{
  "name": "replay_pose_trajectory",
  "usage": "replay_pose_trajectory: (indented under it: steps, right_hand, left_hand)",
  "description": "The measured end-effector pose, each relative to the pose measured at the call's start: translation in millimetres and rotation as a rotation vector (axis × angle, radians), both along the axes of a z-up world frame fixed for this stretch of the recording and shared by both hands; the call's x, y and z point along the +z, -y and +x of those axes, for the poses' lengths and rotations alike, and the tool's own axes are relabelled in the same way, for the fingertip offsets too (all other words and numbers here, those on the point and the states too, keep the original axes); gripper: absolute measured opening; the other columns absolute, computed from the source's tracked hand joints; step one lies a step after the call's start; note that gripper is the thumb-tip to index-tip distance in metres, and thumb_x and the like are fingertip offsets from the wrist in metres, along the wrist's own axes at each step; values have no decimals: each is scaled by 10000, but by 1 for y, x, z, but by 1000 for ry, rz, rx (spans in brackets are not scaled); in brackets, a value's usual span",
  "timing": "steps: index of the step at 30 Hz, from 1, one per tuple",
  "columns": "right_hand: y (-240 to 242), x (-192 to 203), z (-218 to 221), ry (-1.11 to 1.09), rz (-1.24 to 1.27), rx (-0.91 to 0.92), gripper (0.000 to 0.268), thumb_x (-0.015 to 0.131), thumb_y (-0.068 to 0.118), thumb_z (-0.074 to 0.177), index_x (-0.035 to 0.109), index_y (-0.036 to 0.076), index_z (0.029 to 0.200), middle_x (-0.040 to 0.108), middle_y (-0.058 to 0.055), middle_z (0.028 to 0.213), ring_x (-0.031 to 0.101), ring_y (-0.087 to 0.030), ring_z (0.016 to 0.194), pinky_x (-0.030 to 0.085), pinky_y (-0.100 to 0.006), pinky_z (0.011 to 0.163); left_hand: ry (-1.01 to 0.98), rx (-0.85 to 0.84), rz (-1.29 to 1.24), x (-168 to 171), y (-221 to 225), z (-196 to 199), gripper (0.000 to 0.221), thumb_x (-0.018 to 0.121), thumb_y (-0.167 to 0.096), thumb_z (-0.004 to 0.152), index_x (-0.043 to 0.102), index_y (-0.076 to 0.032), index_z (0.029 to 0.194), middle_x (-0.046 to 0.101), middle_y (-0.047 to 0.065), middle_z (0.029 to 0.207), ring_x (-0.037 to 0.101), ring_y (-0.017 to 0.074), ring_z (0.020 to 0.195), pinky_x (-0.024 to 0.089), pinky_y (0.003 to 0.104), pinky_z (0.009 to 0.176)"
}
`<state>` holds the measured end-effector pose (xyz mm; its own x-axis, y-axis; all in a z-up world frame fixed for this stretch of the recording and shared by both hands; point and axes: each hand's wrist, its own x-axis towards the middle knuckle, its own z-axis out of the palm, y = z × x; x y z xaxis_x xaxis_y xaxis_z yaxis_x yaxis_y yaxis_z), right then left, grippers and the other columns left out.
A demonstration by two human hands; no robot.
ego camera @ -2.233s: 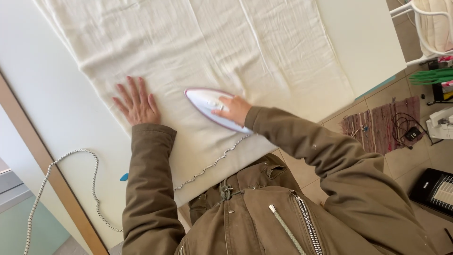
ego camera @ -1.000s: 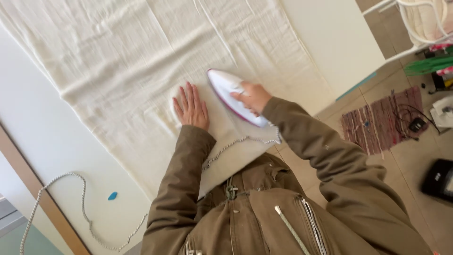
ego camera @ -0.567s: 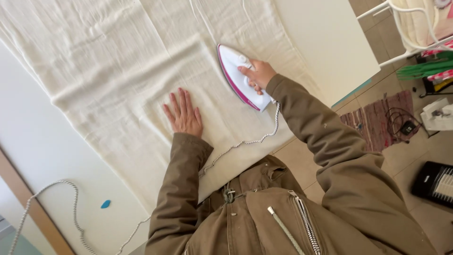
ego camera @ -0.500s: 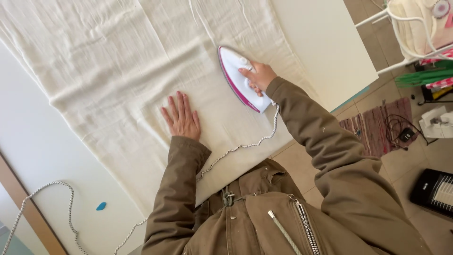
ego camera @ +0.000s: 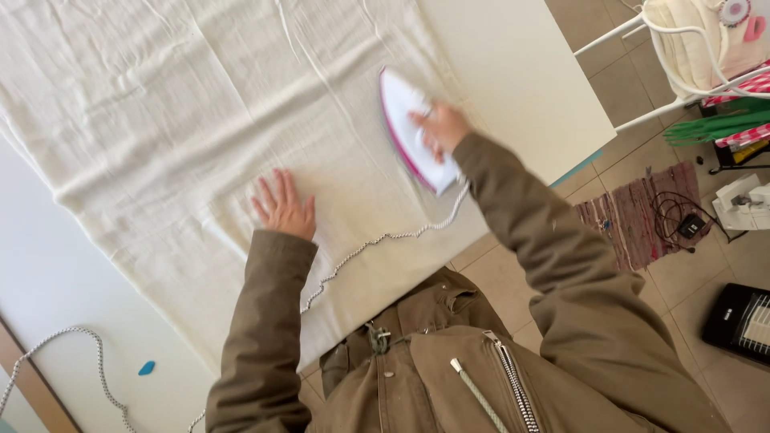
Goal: The person spreads a white cloth on a table, smooths it with their hands, and then uses an iron to press the fabric. They repeatedly move the iron across the surface and adjust the cloth's position to ensure even ironing.
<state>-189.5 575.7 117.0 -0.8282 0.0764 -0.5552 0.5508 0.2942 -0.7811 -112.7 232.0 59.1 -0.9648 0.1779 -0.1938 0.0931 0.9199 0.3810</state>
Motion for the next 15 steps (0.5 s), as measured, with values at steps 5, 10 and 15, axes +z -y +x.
replay_pose_trajectory:
  steps: [5, 10, 15]
  right_hand:
    - [61, 13, 76, 76, 20, 128, 470, 687, 353, 949, 580, 31, 1274, 540, -46, 576, 502, -151, 367, 434, -332, 312]
    - [53, 9, 82, 77, 127, 132, 647, 673, 415, 957, 480, -14, 1401, 584, -57, 589, 549, -145, 378, 491, -328, 314]
    - [-2, 2, 60, 82, 140, 13, 627, 657, 399, 956, 482, 18, 1422, 572, -74, 575, 496, -148, 350, 466, -325, 308]
  left_hand:
    - [-187, -69, 152, -14, -83, -26, 683, 449, -223, 1031, 247, -16, 1650, 139, 151, 1739, 62, 384, 1606, 1, 623, 1267]
    - [-177, 42, -79, -19, -99, -28, 659, 366, -261, 1066, 203, -5, 1651, 93, 128, 1741, 35, 366, 1601, -31, 623, 1257]
    - [-199, 45, -93, -21, -99, -34, 638, 326, -269, 1093, 205, -18, 1667, 78, 103, 1751, 20, 365, 1604, -30, 613, 1271]
